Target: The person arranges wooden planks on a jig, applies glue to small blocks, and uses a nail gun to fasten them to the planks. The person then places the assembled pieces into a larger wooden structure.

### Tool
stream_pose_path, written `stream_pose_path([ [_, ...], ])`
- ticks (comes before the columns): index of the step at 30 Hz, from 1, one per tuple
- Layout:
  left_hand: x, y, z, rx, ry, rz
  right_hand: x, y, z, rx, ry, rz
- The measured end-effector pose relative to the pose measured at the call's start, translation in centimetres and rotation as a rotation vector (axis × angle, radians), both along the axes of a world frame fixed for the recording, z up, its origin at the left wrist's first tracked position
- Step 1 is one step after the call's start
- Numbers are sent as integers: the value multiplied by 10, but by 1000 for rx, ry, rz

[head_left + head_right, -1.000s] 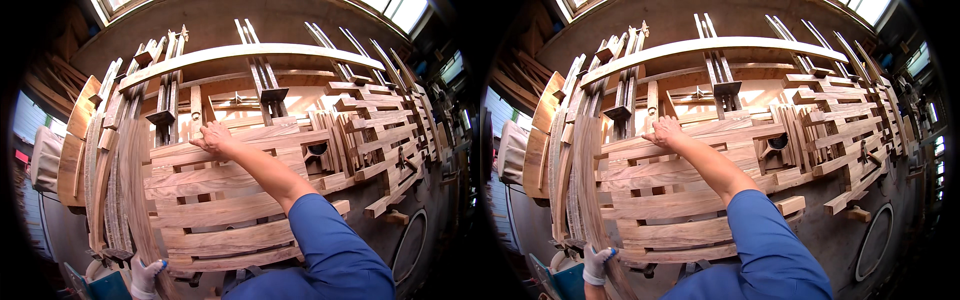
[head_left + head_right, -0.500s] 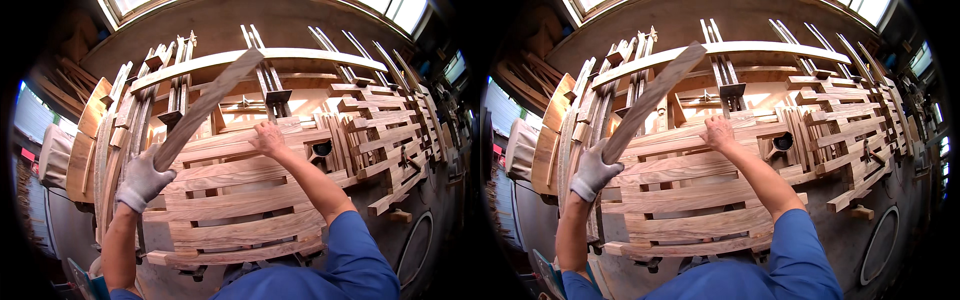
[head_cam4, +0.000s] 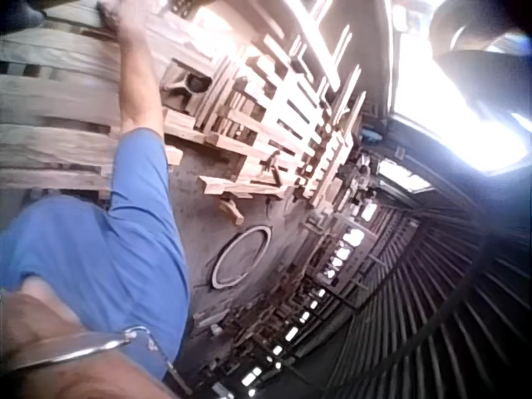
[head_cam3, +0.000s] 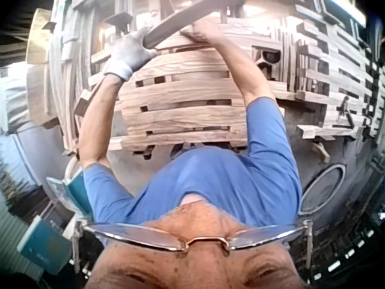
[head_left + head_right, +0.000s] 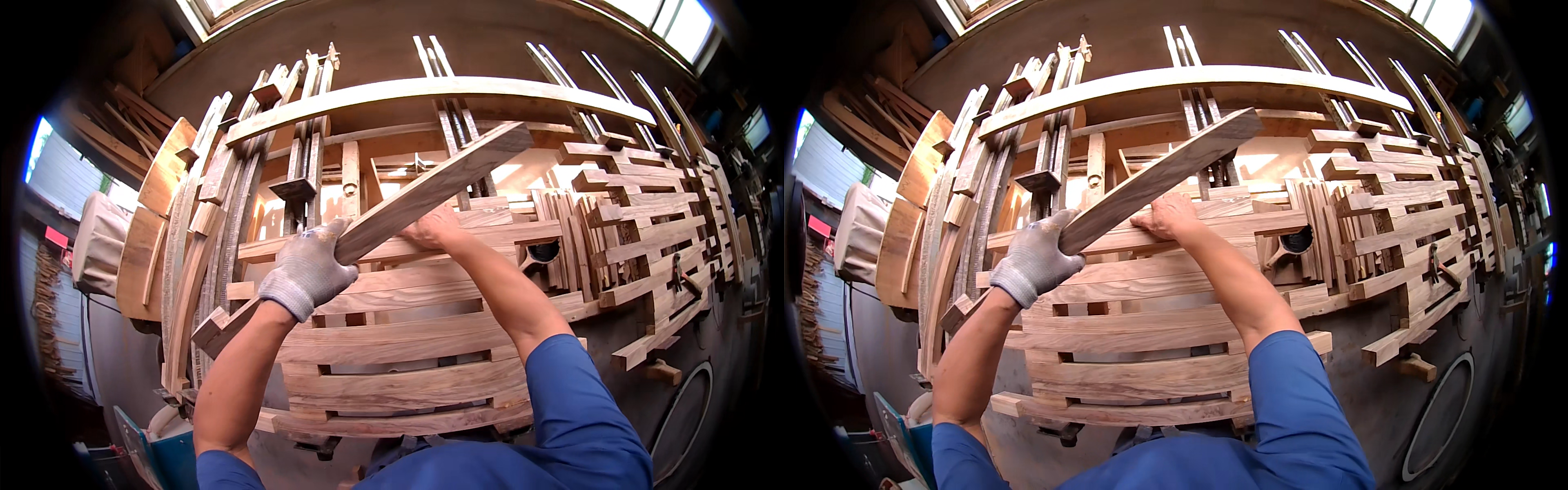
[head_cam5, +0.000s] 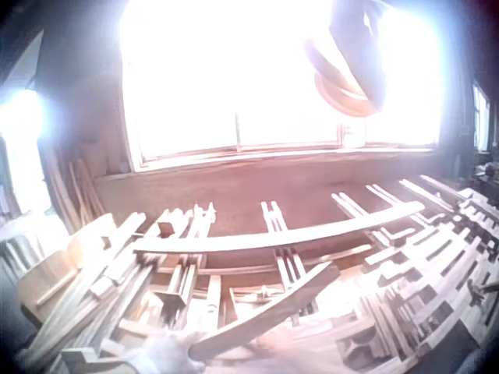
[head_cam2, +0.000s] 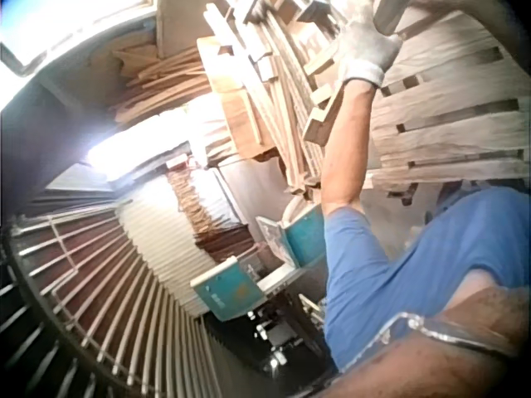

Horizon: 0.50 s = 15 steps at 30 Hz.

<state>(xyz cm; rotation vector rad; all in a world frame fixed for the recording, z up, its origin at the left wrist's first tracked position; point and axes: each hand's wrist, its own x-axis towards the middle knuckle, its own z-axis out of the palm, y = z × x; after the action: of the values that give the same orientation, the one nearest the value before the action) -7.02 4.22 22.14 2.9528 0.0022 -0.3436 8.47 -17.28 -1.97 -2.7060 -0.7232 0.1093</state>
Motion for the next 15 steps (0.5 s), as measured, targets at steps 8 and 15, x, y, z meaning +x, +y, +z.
stream_pose_path([
  [8, 16, -3, -28, 88, -67, -96, -26, -6, 15, 188, -221, 88],
  [15, 31, 7, -56, 163, -219, -157, -100, -29, 76, 368, -383, 225],
])
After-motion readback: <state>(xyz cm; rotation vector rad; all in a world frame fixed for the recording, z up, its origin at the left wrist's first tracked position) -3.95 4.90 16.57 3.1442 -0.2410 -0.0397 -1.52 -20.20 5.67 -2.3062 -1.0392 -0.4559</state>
